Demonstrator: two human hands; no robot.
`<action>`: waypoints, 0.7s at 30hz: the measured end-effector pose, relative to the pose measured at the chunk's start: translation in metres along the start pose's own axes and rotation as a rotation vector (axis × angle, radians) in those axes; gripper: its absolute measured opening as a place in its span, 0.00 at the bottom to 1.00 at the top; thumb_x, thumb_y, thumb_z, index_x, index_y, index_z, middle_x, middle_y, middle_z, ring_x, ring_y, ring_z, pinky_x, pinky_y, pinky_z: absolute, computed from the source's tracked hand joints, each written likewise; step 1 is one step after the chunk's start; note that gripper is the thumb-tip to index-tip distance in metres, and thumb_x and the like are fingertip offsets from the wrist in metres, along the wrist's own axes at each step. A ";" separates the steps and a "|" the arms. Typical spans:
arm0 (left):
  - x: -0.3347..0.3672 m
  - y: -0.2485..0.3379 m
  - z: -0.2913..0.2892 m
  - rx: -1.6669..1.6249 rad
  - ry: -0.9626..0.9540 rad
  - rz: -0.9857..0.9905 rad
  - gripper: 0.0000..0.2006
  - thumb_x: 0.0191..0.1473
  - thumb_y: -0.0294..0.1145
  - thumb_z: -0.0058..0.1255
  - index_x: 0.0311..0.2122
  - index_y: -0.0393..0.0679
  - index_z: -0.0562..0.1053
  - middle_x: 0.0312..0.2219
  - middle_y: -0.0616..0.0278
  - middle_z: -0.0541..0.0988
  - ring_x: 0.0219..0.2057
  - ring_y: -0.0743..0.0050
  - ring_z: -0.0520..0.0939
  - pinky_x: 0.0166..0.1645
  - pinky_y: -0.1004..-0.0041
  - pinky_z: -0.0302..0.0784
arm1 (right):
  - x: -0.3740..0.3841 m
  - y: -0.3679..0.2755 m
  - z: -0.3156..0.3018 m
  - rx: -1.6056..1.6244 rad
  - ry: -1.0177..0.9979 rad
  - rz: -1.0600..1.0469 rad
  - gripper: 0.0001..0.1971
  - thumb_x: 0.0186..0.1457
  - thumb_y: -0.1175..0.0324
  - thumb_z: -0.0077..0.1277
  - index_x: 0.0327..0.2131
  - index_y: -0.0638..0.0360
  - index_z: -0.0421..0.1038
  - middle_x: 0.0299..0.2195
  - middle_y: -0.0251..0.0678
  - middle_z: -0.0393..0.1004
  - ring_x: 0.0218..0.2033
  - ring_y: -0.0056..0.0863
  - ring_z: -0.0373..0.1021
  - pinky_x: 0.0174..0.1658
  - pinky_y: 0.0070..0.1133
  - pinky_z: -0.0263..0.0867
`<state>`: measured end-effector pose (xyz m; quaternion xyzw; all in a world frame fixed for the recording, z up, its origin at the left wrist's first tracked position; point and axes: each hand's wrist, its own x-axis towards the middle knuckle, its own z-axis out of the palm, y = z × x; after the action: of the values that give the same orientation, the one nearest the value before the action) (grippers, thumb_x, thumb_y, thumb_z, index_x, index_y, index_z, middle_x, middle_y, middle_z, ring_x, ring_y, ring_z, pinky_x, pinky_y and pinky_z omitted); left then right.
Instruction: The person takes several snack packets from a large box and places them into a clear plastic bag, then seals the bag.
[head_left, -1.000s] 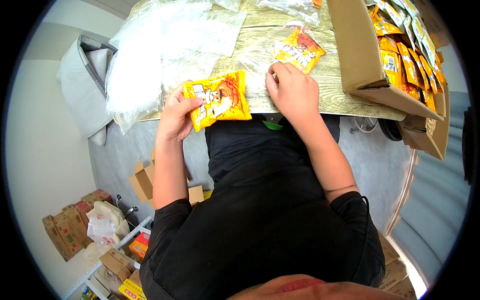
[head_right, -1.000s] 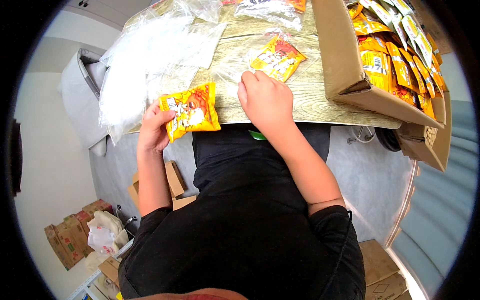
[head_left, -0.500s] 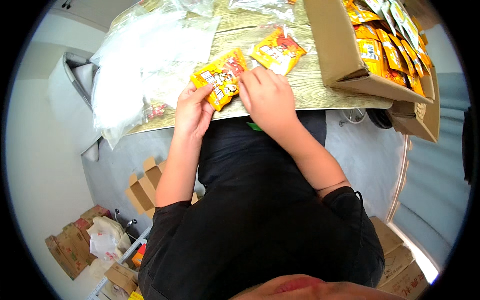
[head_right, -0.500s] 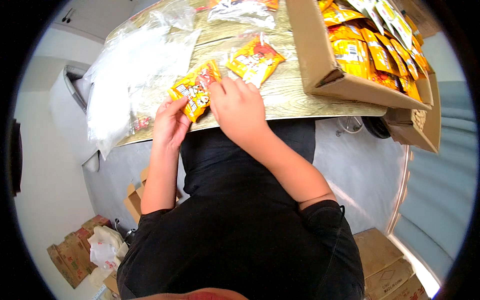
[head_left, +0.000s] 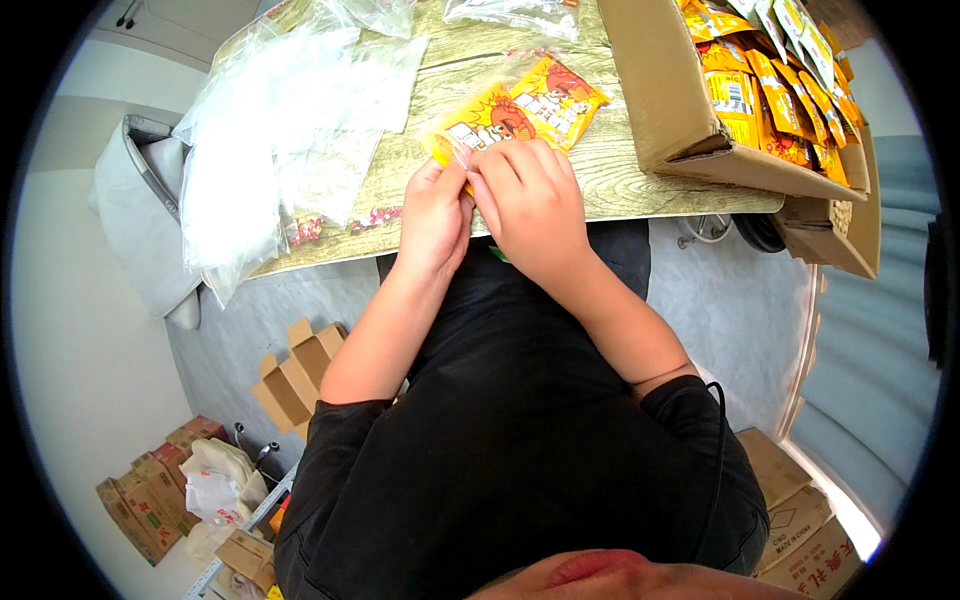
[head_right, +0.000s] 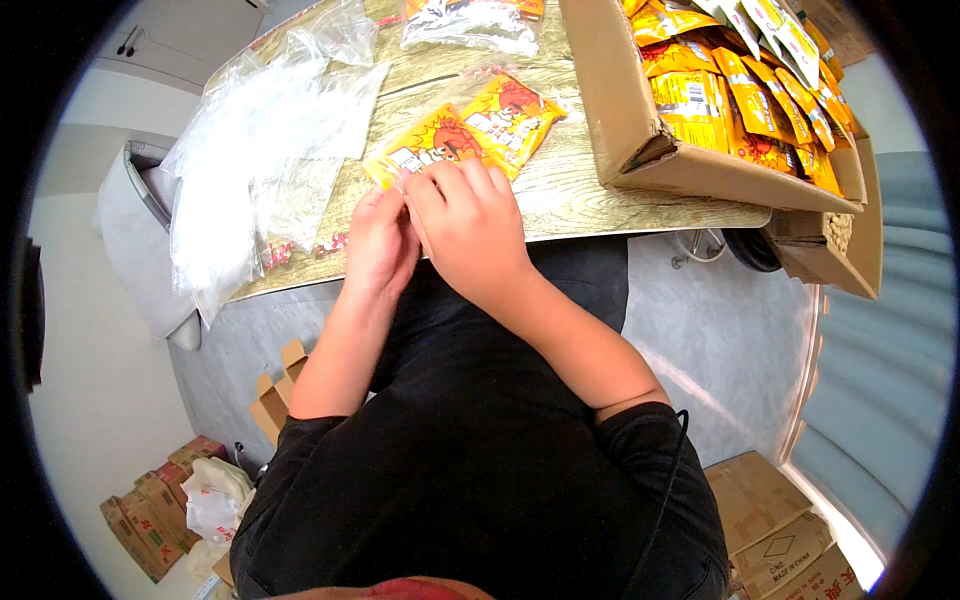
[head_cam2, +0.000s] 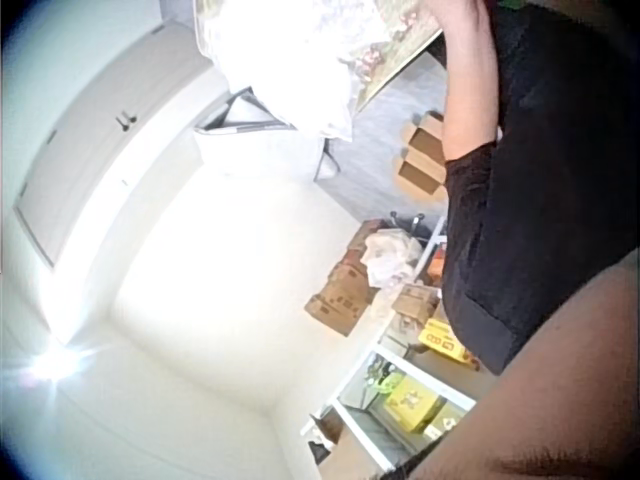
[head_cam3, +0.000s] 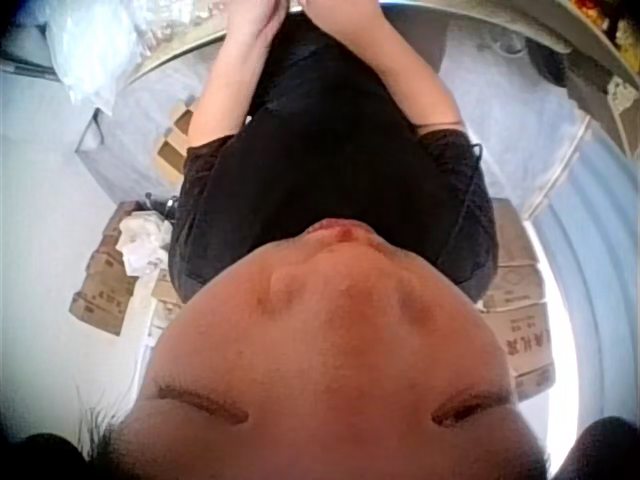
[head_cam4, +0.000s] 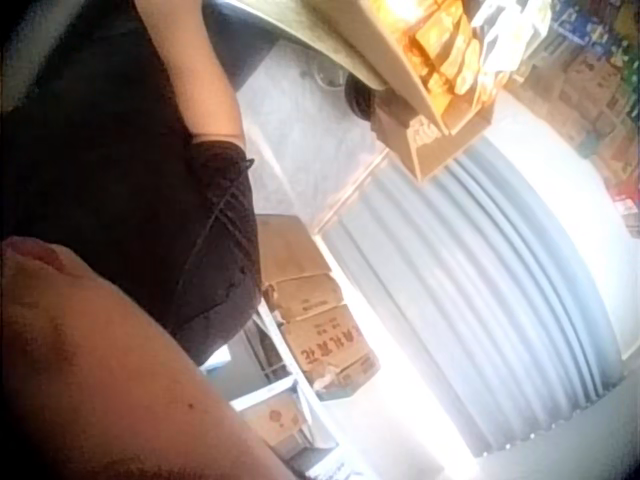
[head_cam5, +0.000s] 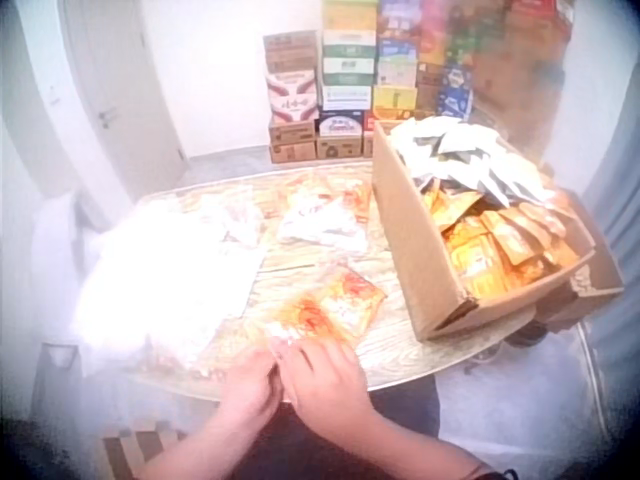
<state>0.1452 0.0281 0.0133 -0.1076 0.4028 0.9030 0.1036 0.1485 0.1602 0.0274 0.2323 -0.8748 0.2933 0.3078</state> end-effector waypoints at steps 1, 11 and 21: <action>-0.002 0.000 0.001 0.101 0.012 -0.011 0.13 0.67 0.28 0.43 0.53 0.33 0.69 0.46 0.52 0.78 0.47 0.67 0.79 0.54 0.67 0.75 | 0.001 0.000 -0.002 0.015 0.002 0.014 0.09 0.50 0.68 0.57 0.36 0.55 0.74 0.34 0.33 0.72 0.36 0.32 0.69 0.39 0.29 0.63; 0.016 -0.002 0.001 -0.172 0.009 -0.108 0.15 0.63 0.21 0.38 0.54 0.31 0.66 0.49 0.46 0.76 0.47 0.60 0.80 0.53 0.61 0.77 | -0.008 0.005 -0.005 0.007 0.011 0.026 0.10 0.49 0.67 0.58 0.36 0.54 0.74 0.33 0.31 0.72 0.35 0.31 0.69 0.38 0.28 0.63; 0.014 -0.004 0.010 -0.184 0.010 -0.024 0.18 0.70 0.32 0.37 0.57 0.30 0.64 0.54 0.45 0.73 0.55 0.56 0.76 0.61 0.57 0.71 | -0.022 0.005 -0.012 -0.021 -0.095 0.059 0.08 0.48 0.68 0.60 0.33 0.55 0.74 0.29 0.31 0.71 0.32 0.31 0.69 0.36 0.29 0.62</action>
<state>0.1317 0.0397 0.0132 -0.1260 0.3171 0.9344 0.1023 0.1660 0.1765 0.0189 0.2170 -0.8979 0.2818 0.2593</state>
